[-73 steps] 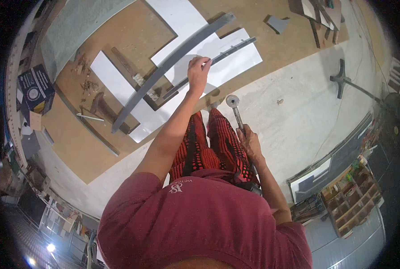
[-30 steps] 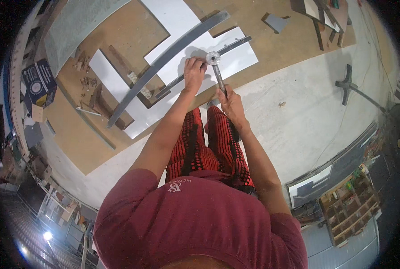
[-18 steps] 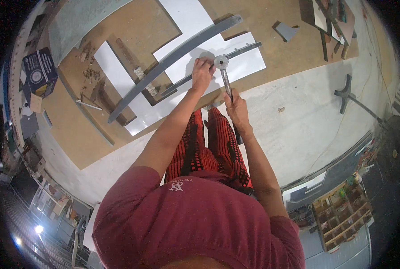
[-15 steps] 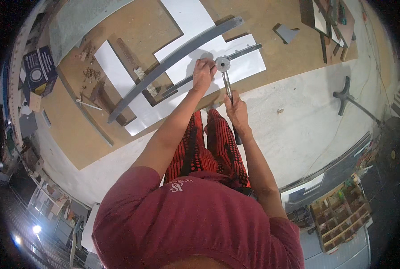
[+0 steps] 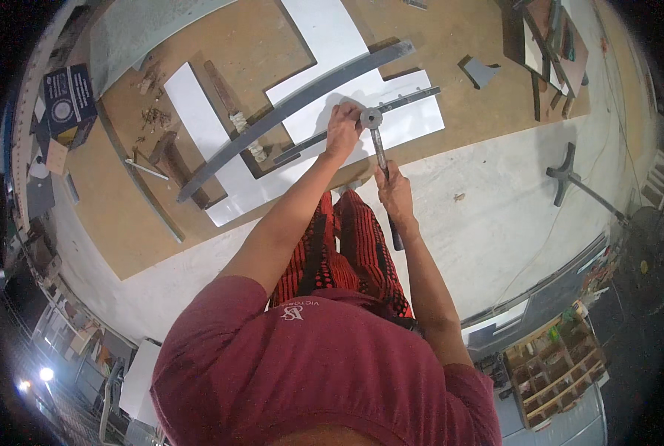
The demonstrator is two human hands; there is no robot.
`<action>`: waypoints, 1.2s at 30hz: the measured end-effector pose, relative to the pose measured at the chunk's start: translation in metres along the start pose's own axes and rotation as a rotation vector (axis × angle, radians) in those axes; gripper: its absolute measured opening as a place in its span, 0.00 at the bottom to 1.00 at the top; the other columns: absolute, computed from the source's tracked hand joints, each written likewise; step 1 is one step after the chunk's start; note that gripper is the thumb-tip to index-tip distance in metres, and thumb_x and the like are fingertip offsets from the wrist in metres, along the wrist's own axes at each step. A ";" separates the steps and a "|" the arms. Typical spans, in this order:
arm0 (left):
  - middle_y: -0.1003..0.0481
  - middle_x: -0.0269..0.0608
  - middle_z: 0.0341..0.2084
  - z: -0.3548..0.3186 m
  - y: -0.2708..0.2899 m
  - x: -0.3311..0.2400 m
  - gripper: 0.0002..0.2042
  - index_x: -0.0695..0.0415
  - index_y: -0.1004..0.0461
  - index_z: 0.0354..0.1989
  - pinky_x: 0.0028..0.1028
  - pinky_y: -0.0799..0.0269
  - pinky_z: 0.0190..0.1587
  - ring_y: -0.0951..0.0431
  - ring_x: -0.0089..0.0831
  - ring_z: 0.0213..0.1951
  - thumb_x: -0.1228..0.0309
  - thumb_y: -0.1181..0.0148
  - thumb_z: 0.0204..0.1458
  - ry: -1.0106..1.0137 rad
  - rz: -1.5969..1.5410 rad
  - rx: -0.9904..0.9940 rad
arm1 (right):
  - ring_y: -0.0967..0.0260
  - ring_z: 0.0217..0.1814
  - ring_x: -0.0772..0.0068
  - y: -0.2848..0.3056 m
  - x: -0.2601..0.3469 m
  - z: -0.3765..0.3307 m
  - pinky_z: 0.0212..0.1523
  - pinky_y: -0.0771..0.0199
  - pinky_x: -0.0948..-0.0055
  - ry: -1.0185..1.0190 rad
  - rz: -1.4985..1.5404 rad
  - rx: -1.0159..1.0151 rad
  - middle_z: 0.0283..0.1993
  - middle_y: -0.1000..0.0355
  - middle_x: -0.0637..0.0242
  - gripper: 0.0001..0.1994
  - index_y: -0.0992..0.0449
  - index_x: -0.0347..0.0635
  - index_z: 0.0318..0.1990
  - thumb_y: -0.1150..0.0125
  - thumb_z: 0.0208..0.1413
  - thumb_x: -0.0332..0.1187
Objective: Fitting and hammering a curved metal strip onto a white wooden furniture component on a workshop table.
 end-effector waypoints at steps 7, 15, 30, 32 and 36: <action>0.31 0.41 0.32 0.000 -0.001 -0.001 0.08 0.59 0.27 0.28 0.37 0.36 0.44 0.32 0.40 0.39 0.77 0.39 0.35 0.012 -0.005 0.034 | 0.34 0.15 0.64 -0.002 0.003 0.001 0.17 0.37 0.66 -0.006 0.001 0.011 0.16 0.34 0.56 0.14 0.36 0.39 0.37 0.53 0.59 0.43; 0.28 0.36 0.28 -0.002 0.002 -0.009 0.04 0.54 0.25 0.24 0.34 0.38 0.49 0.33 0.34 0.41 0.70 0.39 0.38 -0.057 0.032 -0.062 | 0.44 0.16 0.81 0.001 0.010 -0.009 0.16 0.41 0.77 -0.021 0.211 0.013 0.17 0.42 0.72 0.13 0.37 0.41 0.33 0.53 0.60 0.42; 0.30 0.46 0.36 0.005 0.169 0.053 0.09 0.58 0.28 0.36 0.37 0.31 0.43 0.29 0.41 0.40 0.72 0.47 0.47 0.134 0.034 -0.225 | 0.48 0.14 0.85 -0.002 0.016 -0.014 0.14 0.45 0.81 -0.067 0.263 0.059 0.15 0.47 0.77 0.15 0.40 0.44 0.30 0.51 0.59 0.45; 0.29 0.48 0.35 -0.012 0.227 0.126 0.07 0.59 0.28 0.36 0.34 0.31 0.42 0.29 0.45 0.40 0.73 0.48 0.48 0.516 0.081 -0.243 | 0.50 0.13 0.84 -0.002 0.011 -0.017 0.13 0.46 0.81 -0.106 0.198 0.039 0.15 0.48 0.76 0.16 0.41 0.45 0.28 0.52 0.59 0.46; 0.26 0.46 0.34 -0.068 0.351 0.277 0.07 0.55 0.24 0.32 0.41 0.32 0.42 0.27 0.45 0.39 0.70 0.46 0.47 0.776 0.361 -0.478 | 0.48 0.13 0.85 -0.017 0.022 -0.021 0.12 0.45 0.81 -0.081 0.163 0.124 0.15 0.47 0.76 0.15 0.38 0.43 0.31 0.53 0.60 0.45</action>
Point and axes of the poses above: each hand's wrist, its own z-axis towards the middle knuckle, its own y-axis out of the back of the hand, x = y × z, the point moved 8 cm from there along z, towards the middle knuckle
